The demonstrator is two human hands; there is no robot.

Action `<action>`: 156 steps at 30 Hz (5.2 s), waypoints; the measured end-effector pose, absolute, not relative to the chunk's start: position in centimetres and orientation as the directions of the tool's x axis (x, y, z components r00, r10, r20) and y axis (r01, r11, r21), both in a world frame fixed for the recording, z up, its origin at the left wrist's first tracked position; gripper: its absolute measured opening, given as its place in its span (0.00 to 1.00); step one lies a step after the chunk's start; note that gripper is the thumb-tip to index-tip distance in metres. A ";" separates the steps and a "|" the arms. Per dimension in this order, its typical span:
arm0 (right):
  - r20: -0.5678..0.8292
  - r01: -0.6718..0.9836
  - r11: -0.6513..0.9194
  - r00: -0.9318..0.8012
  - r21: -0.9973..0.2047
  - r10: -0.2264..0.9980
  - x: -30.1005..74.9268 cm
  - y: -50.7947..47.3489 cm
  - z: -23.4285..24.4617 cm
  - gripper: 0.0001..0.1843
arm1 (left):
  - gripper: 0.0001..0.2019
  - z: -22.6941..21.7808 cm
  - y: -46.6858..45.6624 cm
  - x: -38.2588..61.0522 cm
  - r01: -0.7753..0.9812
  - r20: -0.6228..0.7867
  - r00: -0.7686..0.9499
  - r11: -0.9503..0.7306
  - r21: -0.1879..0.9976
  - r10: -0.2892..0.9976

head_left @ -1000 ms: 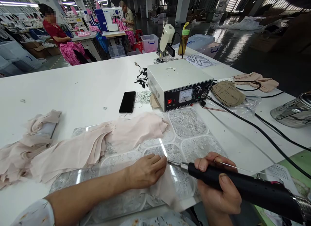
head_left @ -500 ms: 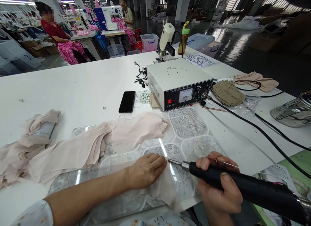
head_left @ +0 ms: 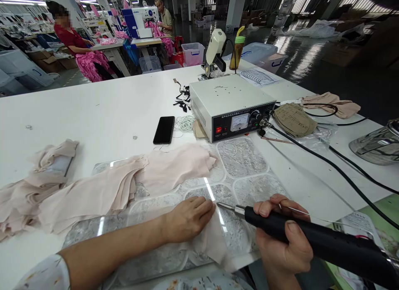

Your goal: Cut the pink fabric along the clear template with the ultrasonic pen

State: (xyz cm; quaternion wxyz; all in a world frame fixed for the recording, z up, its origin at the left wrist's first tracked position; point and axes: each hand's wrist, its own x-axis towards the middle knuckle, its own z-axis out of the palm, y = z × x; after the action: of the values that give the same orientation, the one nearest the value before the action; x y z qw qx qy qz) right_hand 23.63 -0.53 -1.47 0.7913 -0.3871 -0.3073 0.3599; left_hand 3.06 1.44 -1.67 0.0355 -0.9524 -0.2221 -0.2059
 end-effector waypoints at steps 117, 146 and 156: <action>0.320 -0.318 0.462 0.409 -0.828 0.854 23.6 -0.5 -0.3 0.05 | 0.13 -0.9 1.8 2.7 0.383 0.364 0.863 -0.924 -0.022 0.349; 0.216 -0.437 0.416 0.437 -0.797 0.873 24.5 -1.9 -0.6 0.08 | 0.12 -1.0 1.5 2.5 0.423 0.328 0.839 -0.899 0.110 0.435; 0.228 -0.467 0.424 0.418 -0.776 0.879 24.4 -2.2 -0.4 0.08 | 0.11 -1.4 1.1 2.3 0.435 0.353 0.822 -0.893 0.116 0.446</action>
State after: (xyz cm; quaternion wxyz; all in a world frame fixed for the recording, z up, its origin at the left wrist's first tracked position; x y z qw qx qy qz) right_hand 24.36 -2.19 -0.41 0.7795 -0.3188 -0.3228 0.4319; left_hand 2.31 1.08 -1.38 -0.0152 -0.9544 -0.2309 -0.1888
